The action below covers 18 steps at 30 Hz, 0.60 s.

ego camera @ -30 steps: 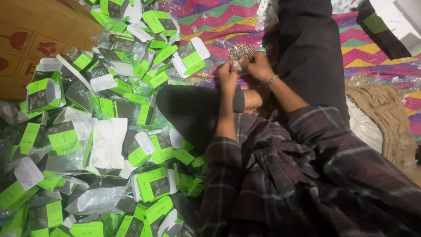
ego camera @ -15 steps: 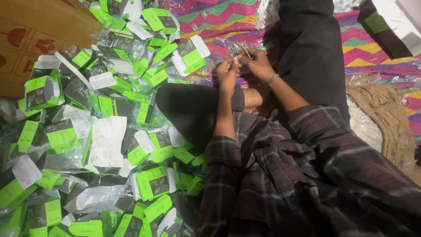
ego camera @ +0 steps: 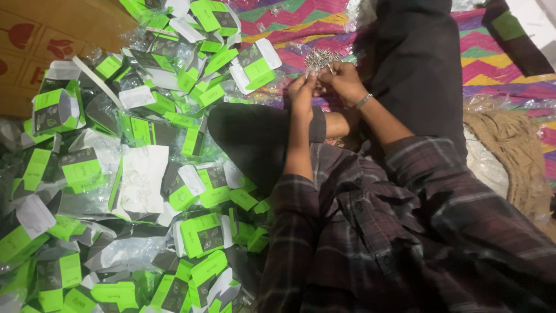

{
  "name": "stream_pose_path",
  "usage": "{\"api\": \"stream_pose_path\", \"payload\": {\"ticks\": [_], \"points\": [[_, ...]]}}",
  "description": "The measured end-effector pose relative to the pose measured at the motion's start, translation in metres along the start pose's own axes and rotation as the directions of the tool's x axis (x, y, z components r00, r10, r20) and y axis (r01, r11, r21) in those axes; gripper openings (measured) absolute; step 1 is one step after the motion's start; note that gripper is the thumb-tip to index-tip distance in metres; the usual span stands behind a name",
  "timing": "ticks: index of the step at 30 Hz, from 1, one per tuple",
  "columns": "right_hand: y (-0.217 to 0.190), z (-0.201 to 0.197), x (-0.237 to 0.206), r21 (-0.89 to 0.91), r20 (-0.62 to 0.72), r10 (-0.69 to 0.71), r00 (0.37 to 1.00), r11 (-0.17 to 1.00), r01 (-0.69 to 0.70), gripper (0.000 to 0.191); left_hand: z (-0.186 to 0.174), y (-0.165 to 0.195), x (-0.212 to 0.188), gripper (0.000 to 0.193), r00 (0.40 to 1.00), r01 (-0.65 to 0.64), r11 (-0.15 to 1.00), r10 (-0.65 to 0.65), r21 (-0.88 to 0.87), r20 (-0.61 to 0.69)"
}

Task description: The person lies on a mattress on the floor surrounded by packaged boxes and assembles small silver metal parts, working on their lap. They pick pieces from a pile, fit them together by hand, and add finished pieces to an accumulating pile, occasionally handling a small yellow object.

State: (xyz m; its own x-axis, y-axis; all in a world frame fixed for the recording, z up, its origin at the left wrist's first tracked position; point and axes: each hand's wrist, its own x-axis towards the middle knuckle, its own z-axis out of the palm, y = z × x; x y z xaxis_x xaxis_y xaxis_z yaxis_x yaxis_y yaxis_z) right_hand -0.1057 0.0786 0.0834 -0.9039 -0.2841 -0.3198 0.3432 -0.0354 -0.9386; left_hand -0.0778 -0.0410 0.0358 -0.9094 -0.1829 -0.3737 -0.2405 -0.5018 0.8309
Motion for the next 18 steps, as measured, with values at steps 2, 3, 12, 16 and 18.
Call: {"api": "stream_pose_path", "payload": {"ticks": [2, 3, 12, 16, 18], "points": [[0.002, -0.001, -0.001, -0.414, -0.17, -0.131, 0.977, 0.909, 0.05, 0.014, -0.002, -0.004, 0.004, 0.014, 0.995, -0.002, 1.0, 0.004, 0.017, -0.097], [0.002, -0.002, -0.002, -0.498, -0.145, -0.232, 0.962, 0.857, 0.132, 0.016, -0.002, -0.004, 0.004, 0.013, 0.994, -0.02, 1.0, 0.02, -0.001, -0.111], [0.005, 0.002, -0.01, -0.625, 0.132, -0.301, 0.944, 0.714, 0.315, 0.022, -0.001, 0.005, 0.003, 0.015, 0.985, -0.005, 0.996, -0.009, -0.085, -0.17], [0.007, 0.001, -0.012, -0.643, 0.145, -0.305, 0.941, 0.694, 0.324, 0.018, 0.0, 0.003, 0.001, 0.017, 0.989, -0.077, 0.997, 0.075, -0.011, -0.126], [0.009, 0.0, -0.011, -0.654, 0.154, -0.284, 0.946, 0.688, 0.313, 0.016, -0.001, 0.001, 0.001, 0.013, 0.987, -0.094, 0.996, 0.094, 0.005, -0.127]]}}
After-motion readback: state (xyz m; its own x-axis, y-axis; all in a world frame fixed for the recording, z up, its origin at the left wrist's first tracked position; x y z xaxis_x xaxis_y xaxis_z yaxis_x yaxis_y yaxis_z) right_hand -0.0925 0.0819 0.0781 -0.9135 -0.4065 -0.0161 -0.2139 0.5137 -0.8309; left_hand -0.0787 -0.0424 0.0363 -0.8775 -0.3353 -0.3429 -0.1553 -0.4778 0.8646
